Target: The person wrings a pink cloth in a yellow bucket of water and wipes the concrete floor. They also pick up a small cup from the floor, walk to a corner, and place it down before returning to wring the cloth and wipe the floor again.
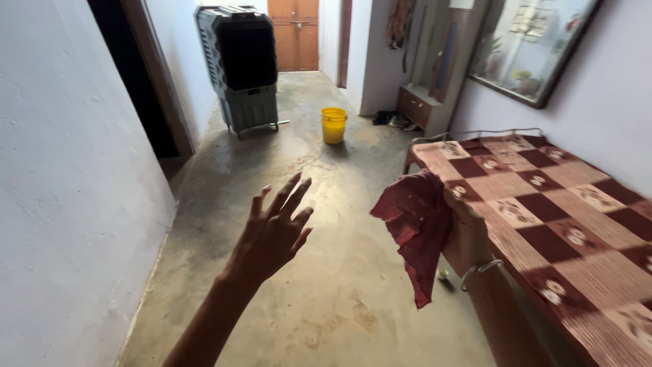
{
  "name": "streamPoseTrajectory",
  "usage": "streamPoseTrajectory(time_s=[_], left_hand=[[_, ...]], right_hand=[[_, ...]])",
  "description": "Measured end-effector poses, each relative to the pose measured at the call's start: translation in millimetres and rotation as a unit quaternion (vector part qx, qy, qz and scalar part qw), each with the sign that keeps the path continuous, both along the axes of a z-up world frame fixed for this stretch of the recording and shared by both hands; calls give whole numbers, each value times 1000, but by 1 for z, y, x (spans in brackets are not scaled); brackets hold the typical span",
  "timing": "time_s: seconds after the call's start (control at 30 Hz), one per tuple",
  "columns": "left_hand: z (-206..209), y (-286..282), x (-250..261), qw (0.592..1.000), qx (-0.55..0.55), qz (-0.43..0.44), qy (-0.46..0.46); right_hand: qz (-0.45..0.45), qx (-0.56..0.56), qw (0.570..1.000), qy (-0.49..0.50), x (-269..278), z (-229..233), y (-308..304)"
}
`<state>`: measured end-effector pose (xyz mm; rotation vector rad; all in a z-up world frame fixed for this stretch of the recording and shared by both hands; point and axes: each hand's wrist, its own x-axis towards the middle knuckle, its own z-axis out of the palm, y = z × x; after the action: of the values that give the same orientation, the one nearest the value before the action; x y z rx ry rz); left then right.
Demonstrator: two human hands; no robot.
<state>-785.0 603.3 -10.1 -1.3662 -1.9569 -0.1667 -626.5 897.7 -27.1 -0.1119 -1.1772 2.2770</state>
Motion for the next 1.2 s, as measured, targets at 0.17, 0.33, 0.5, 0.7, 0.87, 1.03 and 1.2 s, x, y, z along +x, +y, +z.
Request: streamPoseTrajectory(time_s=[0.17, 0.33, 0.5, 0.7, 0.87, 1.03, 1.2], left_hand=[[0, 49, -105, 1000, 21, 10, -6], [13, 89, -221, 999, 42, 17, -1], [13, 140, -310, 999, 25, 39, -15], [-3, 226, -392, 999, 28, 33, -20], [-14, 319, -470, 998, 12, 56, -19], [-14, 409, -532, 997, 21, 78, -6], [-12, 486, -587, 993, 9, 116, -2]], right_hand=[[34, 22, 999, 10, -113, -3, 54], [29, 16, 999, -1, -228, 12, 97], [24, 10, 999, -20, -307, 12, 154], [51, 26, 998, -1, -396, -3, 248], [50, 16, 999, 6, -472, -21, 344], [51, 12, 999, -10, -537, -20, 452], [84, 18, 996, 1, -606, -13, 544]])
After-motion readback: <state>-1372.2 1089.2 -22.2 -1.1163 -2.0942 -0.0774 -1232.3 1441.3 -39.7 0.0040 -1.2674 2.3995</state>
